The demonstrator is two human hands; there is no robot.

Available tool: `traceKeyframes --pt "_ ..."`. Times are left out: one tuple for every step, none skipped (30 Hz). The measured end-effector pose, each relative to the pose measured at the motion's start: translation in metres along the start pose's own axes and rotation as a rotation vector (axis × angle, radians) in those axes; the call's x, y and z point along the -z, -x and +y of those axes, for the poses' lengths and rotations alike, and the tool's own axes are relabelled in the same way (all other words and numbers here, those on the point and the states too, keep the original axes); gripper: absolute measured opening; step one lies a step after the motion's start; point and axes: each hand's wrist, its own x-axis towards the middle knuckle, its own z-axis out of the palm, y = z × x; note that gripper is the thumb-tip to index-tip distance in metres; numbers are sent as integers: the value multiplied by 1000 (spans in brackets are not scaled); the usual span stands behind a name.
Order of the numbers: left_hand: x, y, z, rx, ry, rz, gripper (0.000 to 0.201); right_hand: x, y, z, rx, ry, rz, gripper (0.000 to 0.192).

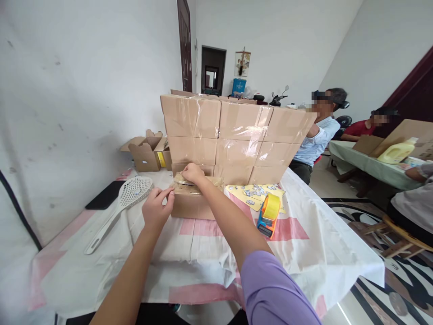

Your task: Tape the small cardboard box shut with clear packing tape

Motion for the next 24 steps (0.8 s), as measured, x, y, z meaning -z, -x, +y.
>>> traceKeyframes --pt "1 -2 0 -17 4 4 28 1 1 -1 -13 5 -7 17" --pt "2 -3 -1 -40 18 0 27 2 1 -1 -26 11 -12 19" --pt "3 -4 -2 -68 42 -15 27 3 2 -2 -38 18 -16 21" --pt "4 -5 -4 -96 72 -40 26 4 3 -3 -48 26 -19 23" --pt "4 -5 -6 -117 106 -66 26 5 4 -4 -55 34 -21 26" --pt "3 -4 -8 -130 140 -95 26 6 6 -4 -58 41 -26 27" --pt "2 -3 -10 -126 166 -117 26 7 7 -5 -58 47 -33 28" --pt "0 -1 -12 -108 185 -123 27 8 7 -5 -54 52 -42 28" --pt "-2 1 -15 -92 198 -134 29 9 7 -5 -47 56 -53 27" --pt "-5 2 -17 -71 215 -128 30 9 7 -5 -39 59 -64 26" --pt "-7 4 -18 -50 235 -122 31 10 7 -5 -33 62 -74 25" --pt "-9 6 -19 -25 258 -115 32 9 6 -5 -30 65 -83 25" --pt "-11 7 -18 8 286 -105 33 9 6 -5 -28 68 -90 25" --pt "-12 9 -17 54 317 -104 34 8 6 -6 -28 71 -95 25" --pt "-12 11 -15 116 349 -105 35 8 5 -6 -30 73 -99 26" --pt "-13 13 -13 189 389 -108 35 7 5 -6 -31 75 -102 27" --pt "-13 15 -10 267 436 -112 36 7 5 -7 -30 78 -107 29" --pt "-13 17 -7 340 489 -114 36 7 6 -8 -30 81 -115 32" --pt "-13 18 -5 400 544 -111 35 7 7 -9 -30 86 -126 36" --pt "-14 20 -3 439 594 -102 35 8 8 -10 -29 91 -139 42" --pt "-15 20 -3 453 635 -90 34 9 9 -11 -27 95 -154 49" --pt "-16 20 -3 446 659 -80 34 10 11 -12 -24 99 -170 55" --pt "-18 18 -5 428 662 -78 34 11 13 -13 -19 102 -184 58" --pt "-21 16 -7 411 654 -80 35 12 14 -14 -13 103 -196 59"
